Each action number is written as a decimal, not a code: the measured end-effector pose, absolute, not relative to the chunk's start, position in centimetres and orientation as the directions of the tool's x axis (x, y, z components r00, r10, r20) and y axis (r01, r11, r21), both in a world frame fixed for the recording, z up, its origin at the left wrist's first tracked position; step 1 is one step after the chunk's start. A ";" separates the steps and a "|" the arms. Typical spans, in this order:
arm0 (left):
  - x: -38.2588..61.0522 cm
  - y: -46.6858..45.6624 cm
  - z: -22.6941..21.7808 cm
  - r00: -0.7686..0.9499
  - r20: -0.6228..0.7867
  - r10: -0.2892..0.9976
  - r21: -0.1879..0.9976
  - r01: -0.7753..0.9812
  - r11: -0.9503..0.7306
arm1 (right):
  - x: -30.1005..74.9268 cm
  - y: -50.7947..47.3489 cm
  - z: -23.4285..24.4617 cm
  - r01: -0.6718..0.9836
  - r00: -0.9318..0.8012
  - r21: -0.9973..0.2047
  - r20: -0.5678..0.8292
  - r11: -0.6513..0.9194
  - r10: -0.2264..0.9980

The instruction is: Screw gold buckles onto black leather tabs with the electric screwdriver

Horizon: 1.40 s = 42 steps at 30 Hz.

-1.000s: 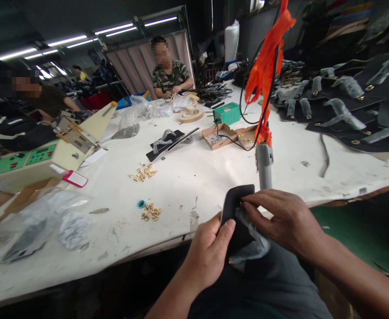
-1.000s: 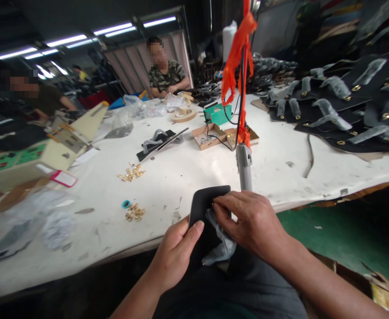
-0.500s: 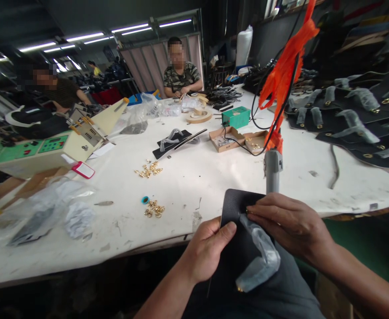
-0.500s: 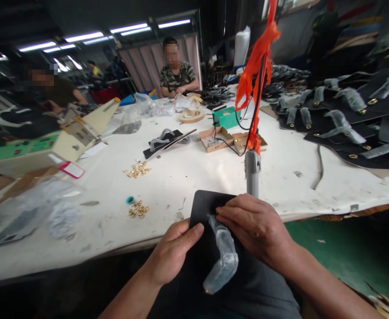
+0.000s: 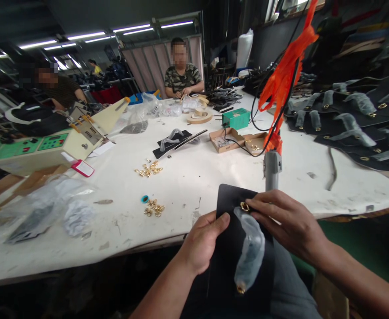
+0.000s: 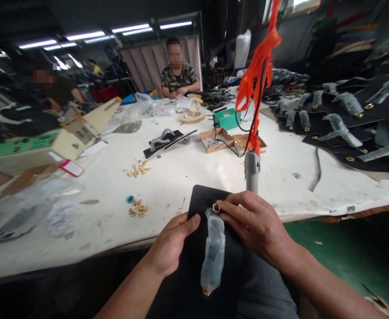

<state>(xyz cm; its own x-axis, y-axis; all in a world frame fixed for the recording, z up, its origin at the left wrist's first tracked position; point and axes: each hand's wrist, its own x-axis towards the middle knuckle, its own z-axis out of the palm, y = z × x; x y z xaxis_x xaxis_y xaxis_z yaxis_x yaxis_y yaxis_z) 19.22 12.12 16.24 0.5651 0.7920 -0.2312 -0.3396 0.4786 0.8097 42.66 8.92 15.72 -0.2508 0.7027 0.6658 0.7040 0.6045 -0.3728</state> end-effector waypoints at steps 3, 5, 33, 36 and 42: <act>19.4 12.6 16.4 0.477 -0.238 0.846 0.796 -0.403 0.452 | 41.6 7.5 14.8 0.741 0.042 -0.530 0.650 0.413 0.759; 19.4 13.1 16.3 0.419 -0.261 0.870 0.775 -0.445 0.448 | 40.6 6.3 14.0 0.675 0.205 -0.676 0.556 0.295 0.805; 20.6 10.0 13.7 0.387 -0.262 0.884 0.872 -0.296 0.389 | 38.3 4.3 11.4 0.713 0.263 -0.659 0.567 0.240 0.780; 20.6 10.2 13.8 0.302 -0.182 0.936 0.948 -0.200 0.249 | 38.3 3.9 11.4 0.809 0.123 -0.508 0.640 0.296 0.759; 20.5 10.1 14.5 0.257 -0.070 0.964 0.998 0.018 0.068 | 37.4 4.3 11.8 0.763 0.056 -0.548 0.584 0.343 0.810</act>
